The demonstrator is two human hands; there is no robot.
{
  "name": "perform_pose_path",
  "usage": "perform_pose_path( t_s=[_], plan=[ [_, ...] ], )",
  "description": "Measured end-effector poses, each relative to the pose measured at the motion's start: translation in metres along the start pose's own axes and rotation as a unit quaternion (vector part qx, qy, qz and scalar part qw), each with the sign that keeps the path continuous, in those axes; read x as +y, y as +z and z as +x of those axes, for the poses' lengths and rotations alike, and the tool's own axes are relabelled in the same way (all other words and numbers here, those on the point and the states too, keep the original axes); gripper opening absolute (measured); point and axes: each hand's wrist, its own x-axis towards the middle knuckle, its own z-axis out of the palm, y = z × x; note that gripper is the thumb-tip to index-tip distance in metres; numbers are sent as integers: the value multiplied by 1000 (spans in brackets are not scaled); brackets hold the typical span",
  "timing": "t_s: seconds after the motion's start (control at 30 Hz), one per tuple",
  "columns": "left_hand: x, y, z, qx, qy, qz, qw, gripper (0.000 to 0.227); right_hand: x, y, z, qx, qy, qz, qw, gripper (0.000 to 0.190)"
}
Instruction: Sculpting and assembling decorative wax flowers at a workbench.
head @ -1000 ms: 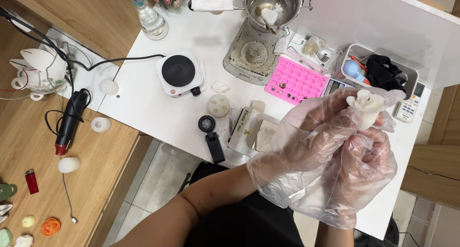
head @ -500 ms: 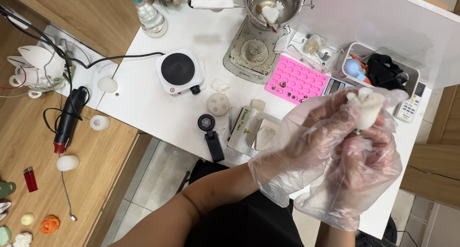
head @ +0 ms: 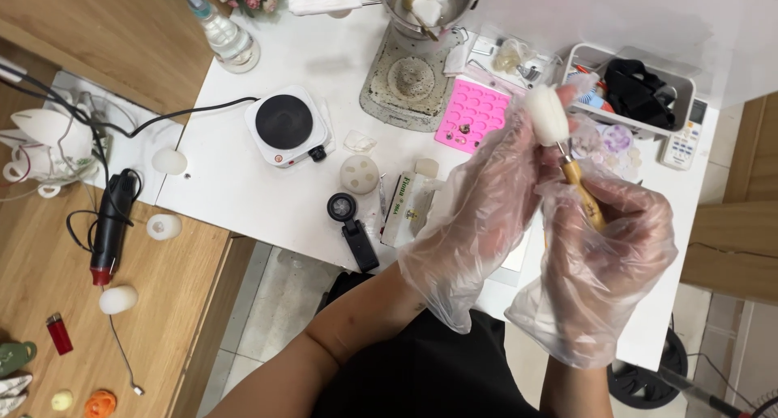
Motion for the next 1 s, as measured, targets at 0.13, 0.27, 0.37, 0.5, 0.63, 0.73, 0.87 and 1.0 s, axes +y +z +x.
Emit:
perform_pose_path(
  t_s=[0.13,0.27,0.37,0.5,0.63,0.73,0.87,1.0],
  plan=[
    [17,24,-9,27,-24,37,999,66,-1,0,-1,9,8,-43,999,26],
    [8,9,-9,17,-6,35,999,59,1,0,-6,-24,-31,-51,998,21],
    [12,17,-12,27,-16,11,999,57,-6,4,-2,-14,-30,-67,997,18],
    [23,31,-20,40,-54,15,998,54,-11,8,-1,-9,-3,-50,999,17],
    [14,15,-17,-12,-21,-27,999,51,-15,7,-3,-6,45,-13,999,18],
    [12,16,-15,26,-2,-8,1000,48,-10,7,-3,-20,49,0,999,16],
    [8,13,-13,13,-13,-24,1000,47,-13,10,3,-25,-62,-87,994,12],
    [3,9,-10,11,-7,-36,999,46,-34,9,11,-27,-107,-135,985,20]
  ],
)
